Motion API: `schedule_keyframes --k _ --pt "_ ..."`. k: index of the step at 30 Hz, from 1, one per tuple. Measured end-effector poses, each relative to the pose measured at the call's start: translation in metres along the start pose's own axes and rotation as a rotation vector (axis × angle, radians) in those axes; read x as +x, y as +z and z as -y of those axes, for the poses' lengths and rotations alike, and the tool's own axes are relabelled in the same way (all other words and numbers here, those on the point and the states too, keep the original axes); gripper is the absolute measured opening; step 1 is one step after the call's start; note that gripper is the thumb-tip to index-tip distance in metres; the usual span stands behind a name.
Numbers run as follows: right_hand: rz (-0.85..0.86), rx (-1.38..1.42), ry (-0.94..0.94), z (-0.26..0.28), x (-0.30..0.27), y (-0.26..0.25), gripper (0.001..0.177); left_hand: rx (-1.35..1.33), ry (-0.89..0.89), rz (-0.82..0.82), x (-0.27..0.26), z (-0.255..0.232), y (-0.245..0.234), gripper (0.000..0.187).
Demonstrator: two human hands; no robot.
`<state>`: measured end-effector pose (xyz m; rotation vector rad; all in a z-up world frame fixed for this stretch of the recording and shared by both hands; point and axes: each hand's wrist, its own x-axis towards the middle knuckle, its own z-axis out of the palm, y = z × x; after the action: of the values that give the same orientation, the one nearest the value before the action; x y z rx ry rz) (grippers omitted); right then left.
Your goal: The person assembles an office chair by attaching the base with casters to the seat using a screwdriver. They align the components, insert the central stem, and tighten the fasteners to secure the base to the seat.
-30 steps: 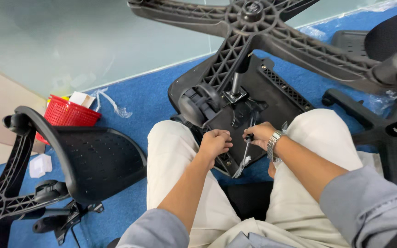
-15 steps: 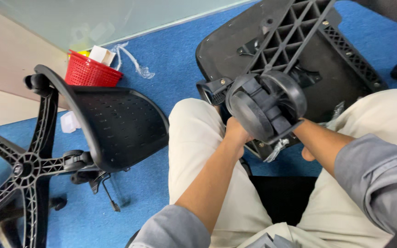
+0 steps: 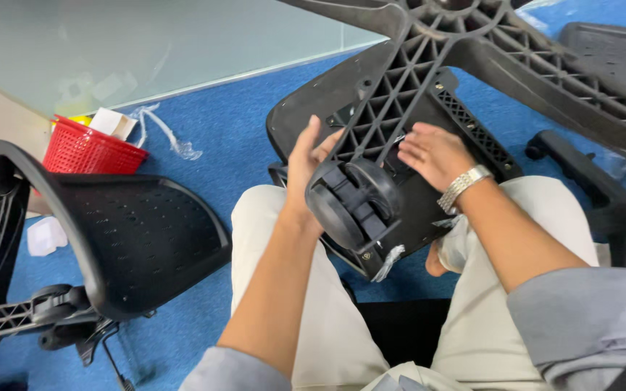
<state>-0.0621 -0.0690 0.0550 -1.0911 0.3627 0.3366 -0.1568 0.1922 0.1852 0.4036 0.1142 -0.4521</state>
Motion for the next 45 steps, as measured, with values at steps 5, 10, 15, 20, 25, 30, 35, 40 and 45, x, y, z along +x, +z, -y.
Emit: schedule_keyframes --k 5,10,15,20,25,30,35,40,45 --pt "0.085 0.156 -0.249 0.097 -0.046 -0.001 0.047 0.254 -0.090 0.085 0.003 -0.029 0.072 0.058" --pt "0.119 0.005 -0.238 0.102 -0.090 0.001 0.045 0.281 -0.187 0.075 0.017 -0.034 0.085 0.045" --pt "0.267 0.600 -0.210 0.117 -0.143 -0.036 0.048 0.236 -0.239 0.065 0.029 -0.035 0.077 0.039" --pt "0.533 0.490 -0.204 0.148 -0.157 -0.058 0.096 0.286 -0.201 -0.011 0.025 -0.033 0.077 0.039" --pt "0.771 0.677 -0.048 0.155 -0.139 -0.061 0.088 0.285 -0.168 -0.033 0.013 -0.034 0.081 0.038" --pt "0.781 0.100 -0.054 0.180 -0.131 -0.091 0.090 0.361 -0.160 -0.007 0.004 -0.040 0.087 0.043" --pt "0.566 -0.463 0.340 0.246 -0.121 -0.121 0.069 0.391 -0.169 -0.089 -0.004 -0.038 0.091 0.044" --pt "0.106 -1.503 0.338 0.298 -0.121 -0.108 0.077 0.345 -0.227 -0.073 0.000 -0.037 0.090 0.042" --pt "-0.161 -1.946 0.007 0.270 -0.121 -0.024 0.100 0.394 -0.214 -0.056 0.000 -0.038 0.094 0.042"
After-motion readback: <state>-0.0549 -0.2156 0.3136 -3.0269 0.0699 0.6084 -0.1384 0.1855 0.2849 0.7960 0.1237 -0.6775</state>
